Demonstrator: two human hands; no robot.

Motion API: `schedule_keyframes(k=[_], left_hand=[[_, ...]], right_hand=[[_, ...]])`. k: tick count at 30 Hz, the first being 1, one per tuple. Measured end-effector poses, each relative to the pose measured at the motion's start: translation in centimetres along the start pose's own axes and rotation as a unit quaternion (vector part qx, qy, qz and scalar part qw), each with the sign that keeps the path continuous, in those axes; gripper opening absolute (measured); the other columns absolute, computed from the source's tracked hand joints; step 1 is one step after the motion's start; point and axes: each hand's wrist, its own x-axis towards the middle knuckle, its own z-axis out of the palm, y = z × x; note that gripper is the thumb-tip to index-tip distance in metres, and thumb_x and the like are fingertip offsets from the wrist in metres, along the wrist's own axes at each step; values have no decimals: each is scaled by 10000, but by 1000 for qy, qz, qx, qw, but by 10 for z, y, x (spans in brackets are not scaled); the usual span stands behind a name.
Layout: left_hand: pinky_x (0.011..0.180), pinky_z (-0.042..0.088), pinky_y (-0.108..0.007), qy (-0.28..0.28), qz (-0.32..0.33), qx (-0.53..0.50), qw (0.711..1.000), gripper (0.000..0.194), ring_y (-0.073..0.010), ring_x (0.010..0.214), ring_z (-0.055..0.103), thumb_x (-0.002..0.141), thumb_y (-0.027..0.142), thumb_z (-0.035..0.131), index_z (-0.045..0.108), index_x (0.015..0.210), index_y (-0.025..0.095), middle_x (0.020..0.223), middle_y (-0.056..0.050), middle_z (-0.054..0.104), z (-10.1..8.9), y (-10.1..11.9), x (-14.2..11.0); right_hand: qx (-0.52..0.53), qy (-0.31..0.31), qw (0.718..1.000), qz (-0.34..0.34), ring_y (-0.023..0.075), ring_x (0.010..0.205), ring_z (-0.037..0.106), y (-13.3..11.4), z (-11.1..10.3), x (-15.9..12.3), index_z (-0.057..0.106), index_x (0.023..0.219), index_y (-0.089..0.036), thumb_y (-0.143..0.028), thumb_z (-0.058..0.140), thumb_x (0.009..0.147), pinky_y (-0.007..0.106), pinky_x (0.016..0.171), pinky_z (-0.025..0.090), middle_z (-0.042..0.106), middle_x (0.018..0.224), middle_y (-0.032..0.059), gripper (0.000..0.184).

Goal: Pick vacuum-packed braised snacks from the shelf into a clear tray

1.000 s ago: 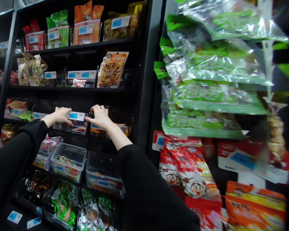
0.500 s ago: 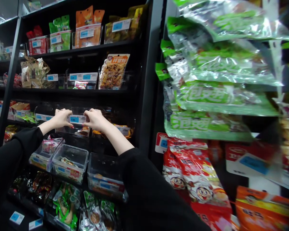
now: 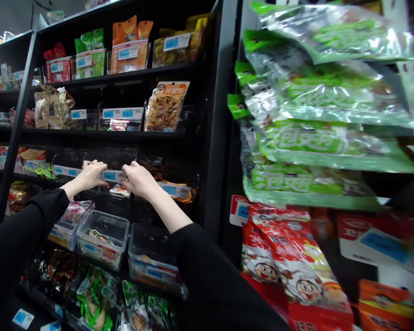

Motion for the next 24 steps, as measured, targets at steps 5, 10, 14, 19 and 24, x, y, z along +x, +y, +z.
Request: schedule_keyframes(k=[5,10,14,19,24], left_hand=[[912,396,-485,1,-7,4,1000,384,-254,1038,536,802,469,599,587,1032,162,1034,-66,611,9,-3,9],[911,415,-478,-21,-5,8,1000,367,-251,1052,545,824,438,589,587,1061,157,1071,-74,612,26,-5,15],[912,425,-476,-26,-8,15,1000,387,-251,1063,545,840,437,571,569,1108,157,1106,-81,604,37,-7,21],[923,424,-490,-51,1,25,998,392,-255,1072,547,845,434,567,566,1123,157,1124,-86,601,49,-6,28],[904,449,-476,-72,14,24,997,383,-240,1033,576,854,429,561,570,1118,151,1086,-82,622,51,-9,25]], right_hand=[[-16,-1,1000,6,253,1043,544,3,7,5,539,1025,-131,-272,658,810,293,748,462,635,924,121,284],[-47,-16,999,18,224,949,602,4,24,6,560,1029,-107,-313,644,825,321,807,467,647,983,129,302],[-87,-23,996,4,258,1073,560,7,29,15,593,1027,-75,-320,659,810,426,1027,328,685,951,136,334],[-113,-51,992,10,254,1117,545,16,33,27,622,1020,-109,-363,641,818,474,1034,310,678,1010,99,325],[-108,-75,991,3,238,1091,563,20,34,26,625,1026,-135,-404,611,840,479,1006,350,662,1049,79,328]])
